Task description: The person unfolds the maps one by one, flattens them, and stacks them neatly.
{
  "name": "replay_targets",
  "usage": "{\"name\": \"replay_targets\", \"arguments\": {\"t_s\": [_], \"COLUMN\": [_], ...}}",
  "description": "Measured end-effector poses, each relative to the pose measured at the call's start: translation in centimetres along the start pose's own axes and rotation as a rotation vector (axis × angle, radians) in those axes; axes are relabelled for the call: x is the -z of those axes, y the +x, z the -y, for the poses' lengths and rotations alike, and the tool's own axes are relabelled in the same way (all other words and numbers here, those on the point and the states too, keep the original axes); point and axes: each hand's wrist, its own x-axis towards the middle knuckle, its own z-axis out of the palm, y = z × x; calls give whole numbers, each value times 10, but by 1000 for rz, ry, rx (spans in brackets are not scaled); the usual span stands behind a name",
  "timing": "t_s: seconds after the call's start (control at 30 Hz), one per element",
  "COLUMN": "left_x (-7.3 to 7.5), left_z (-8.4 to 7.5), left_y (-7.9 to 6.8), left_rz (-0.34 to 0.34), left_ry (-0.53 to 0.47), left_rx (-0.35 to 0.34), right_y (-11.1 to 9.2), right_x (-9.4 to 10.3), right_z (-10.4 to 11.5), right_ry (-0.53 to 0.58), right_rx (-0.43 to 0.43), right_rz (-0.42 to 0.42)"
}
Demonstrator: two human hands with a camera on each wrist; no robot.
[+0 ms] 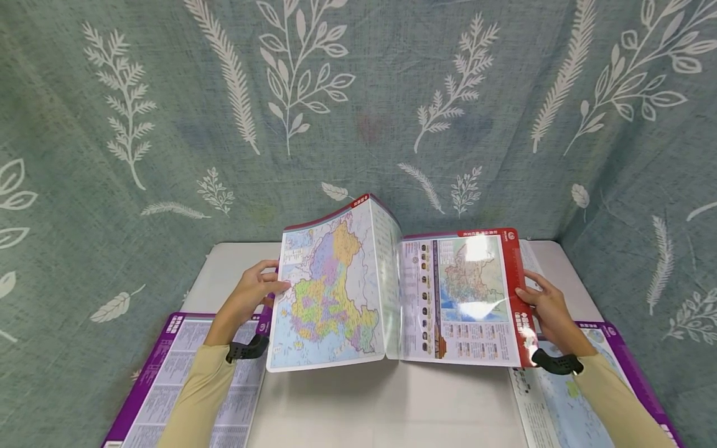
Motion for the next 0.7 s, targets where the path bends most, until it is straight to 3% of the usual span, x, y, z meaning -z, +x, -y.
{"name": "replay_targets", "arguments": {"t_s": [0.37,0.7], "left_x": [1,2], "left_z": [-2,-7], "left_y": [10,19], "left_rz": [-19,-34], "left_ry": [11,30], "left_rx": [31,62], "right_y": [4,6], "right_x": [15,24], "right_z": [8,15], "right_ry": [43,-8], "right_rx": [-7,-53], "right_rz": [2,-35]}}
